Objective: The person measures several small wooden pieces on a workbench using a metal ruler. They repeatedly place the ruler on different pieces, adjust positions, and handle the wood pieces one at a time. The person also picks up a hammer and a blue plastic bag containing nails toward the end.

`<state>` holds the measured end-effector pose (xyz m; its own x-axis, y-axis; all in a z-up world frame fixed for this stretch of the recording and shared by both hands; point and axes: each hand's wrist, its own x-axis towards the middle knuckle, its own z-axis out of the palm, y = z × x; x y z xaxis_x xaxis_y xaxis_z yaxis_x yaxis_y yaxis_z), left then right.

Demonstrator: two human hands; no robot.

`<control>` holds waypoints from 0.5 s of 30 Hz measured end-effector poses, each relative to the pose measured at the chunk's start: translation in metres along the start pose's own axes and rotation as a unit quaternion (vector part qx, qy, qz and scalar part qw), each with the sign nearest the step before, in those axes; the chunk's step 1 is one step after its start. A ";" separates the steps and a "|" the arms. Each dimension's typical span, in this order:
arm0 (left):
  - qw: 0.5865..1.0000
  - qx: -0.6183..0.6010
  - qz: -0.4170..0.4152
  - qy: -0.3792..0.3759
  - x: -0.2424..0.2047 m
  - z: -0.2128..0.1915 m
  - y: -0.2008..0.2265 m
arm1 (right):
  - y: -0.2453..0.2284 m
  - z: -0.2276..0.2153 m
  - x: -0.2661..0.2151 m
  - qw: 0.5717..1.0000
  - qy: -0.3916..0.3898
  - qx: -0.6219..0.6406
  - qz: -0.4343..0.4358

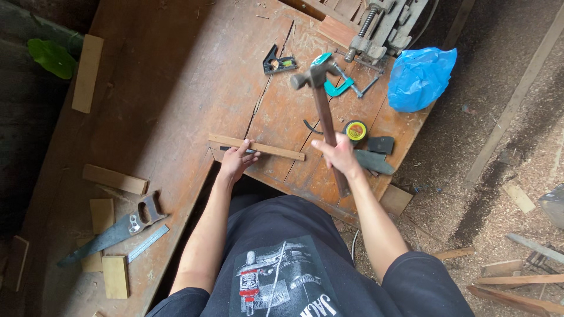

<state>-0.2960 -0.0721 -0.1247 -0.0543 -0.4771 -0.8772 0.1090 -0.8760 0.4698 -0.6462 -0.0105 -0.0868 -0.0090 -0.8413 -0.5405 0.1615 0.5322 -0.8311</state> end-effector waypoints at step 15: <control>0.995 0.095 0.010 0.034 0.018 0.007 0.014 | 0.020 0.053 -0.028 0.998 -0.016 -0.050 0.026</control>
<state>-0.3027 -0.0932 -0.1333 0.0136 -0.4949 -0.8689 -0.0800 -0.8667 0.4924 -0.5901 0.0188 -0.0808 0.0279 -0.8135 -0.5809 0.0616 0.5814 -0.8113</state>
